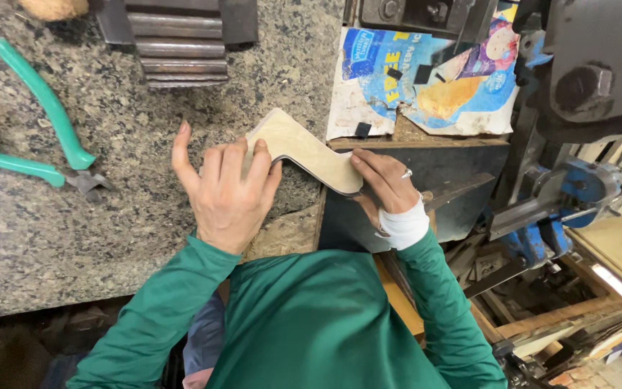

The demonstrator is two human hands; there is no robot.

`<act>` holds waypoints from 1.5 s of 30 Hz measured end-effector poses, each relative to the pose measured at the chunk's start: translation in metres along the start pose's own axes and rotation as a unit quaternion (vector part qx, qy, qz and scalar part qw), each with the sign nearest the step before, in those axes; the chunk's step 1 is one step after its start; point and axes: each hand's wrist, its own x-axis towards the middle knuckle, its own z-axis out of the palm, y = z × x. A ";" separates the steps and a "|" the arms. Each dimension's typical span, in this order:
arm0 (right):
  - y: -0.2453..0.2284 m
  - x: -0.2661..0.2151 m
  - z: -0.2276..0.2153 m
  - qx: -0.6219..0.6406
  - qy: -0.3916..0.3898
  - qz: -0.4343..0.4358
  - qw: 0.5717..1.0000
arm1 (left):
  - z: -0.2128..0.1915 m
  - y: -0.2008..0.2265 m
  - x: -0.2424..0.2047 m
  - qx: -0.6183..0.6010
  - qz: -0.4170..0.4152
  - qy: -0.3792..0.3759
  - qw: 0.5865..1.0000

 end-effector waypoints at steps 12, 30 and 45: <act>-0.021 0.011 0.017 -0.079 0.063 -0.012 0.995 | 0.000 0.002 0.003 -0.003 -0.006 0.019 1.000; -0.053 0.068 0.056 -0.184 0.126 -0.045 0.974 | -0.012 -0.005 -0.016 -0.026 -0.038 0.003 0.999; -0.049 0.067 0.055 -0.193 0.119 -0.064 0.972 | -0.039 -0.025 -0.086 -0.091 -0.122 -0.004 0.988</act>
